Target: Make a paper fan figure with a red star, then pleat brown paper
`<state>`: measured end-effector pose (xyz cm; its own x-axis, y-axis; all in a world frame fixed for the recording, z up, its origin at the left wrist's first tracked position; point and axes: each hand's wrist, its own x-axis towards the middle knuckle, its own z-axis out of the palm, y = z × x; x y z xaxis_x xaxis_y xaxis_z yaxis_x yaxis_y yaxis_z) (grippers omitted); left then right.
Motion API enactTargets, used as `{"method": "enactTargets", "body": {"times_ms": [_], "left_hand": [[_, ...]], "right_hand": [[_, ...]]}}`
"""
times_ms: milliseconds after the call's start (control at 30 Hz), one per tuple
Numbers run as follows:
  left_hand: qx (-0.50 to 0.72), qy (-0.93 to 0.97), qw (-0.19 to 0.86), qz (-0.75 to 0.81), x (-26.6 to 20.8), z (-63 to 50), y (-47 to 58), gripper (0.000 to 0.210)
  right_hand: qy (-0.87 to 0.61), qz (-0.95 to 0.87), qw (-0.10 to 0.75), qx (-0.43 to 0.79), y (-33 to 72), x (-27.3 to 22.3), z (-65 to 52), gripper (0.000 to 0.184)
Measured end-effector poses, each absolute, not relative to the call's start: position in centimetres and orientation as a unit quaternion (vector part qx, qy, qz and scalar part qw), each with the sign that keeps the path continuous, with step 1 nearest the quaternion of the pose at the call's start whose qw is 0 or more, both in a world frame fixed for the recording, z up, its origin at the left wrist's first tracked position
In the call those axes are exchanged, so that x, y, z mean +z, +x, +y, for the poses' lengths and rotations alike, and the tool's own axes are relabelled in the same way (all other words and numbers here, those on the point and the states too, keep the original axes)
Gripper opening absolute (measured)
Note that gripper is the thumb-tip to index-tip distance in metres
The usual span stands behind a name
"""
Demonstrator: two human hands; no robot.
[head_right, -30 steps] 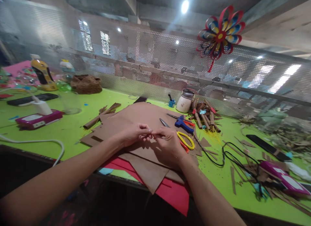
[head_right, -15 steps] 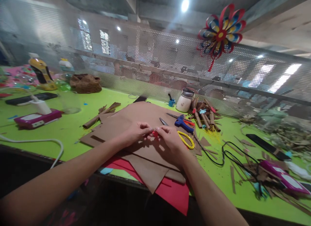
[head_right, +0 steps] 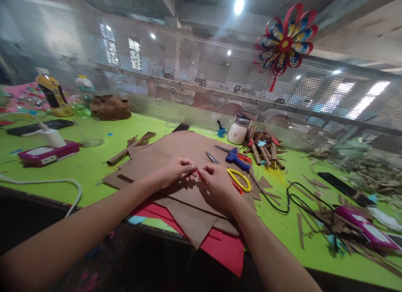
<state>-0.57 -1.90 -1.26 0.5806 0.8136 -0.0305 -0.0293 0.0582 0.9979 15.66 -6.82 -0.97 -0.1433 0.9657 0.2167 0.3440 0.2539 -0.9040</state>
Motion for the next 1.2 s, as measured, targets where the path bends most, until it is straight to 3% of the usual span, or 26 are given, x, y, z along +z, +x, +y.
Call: {"method": "enactTargets", "body": {"times_ms": [200,533,733,933,1033,1200], "left_hand": [[0.313,0.6,0.672,0.302,-1.4,-1.9,-0.7,0.012],[0.388,0.619,0.602,0.32,-0.7,-2.4,-0.4,0.016],[0.386,0.661,0.563,0.312,-0.3,-2.7,-0.4,0.021],[0.28,0.689,0.582,0.328,-0.9,-2.1,-1.0,0.023],[0.225,0.718,0.583,0.307,-1.2,-1.8,-1.3,0.03],[0.215,0.713,0.599,0.293,-1.5,-1.7,-1.7,0.042]], "right_hand": [[-0.509,-0.687,0.418,0.307,15.7,-0.7,-6.8,0.021],[-0.433,-0.526,0.501,0.533,16.1,-1.7,-6.0,0.03],[-0.472,-0.559,0.513,0.449,15.7,-1.8,-6.2,0.028],[-0.532,-0.692,0.411,0.263,15.8,-0.3,-6.8,0.019],[-0.518,-0.714,0.377,0.283,15.7,0.2,-7.2,0.016],[-0.5,-0.695,0.389,0.339,15.2,0.3,-7.2,0.015]]}}
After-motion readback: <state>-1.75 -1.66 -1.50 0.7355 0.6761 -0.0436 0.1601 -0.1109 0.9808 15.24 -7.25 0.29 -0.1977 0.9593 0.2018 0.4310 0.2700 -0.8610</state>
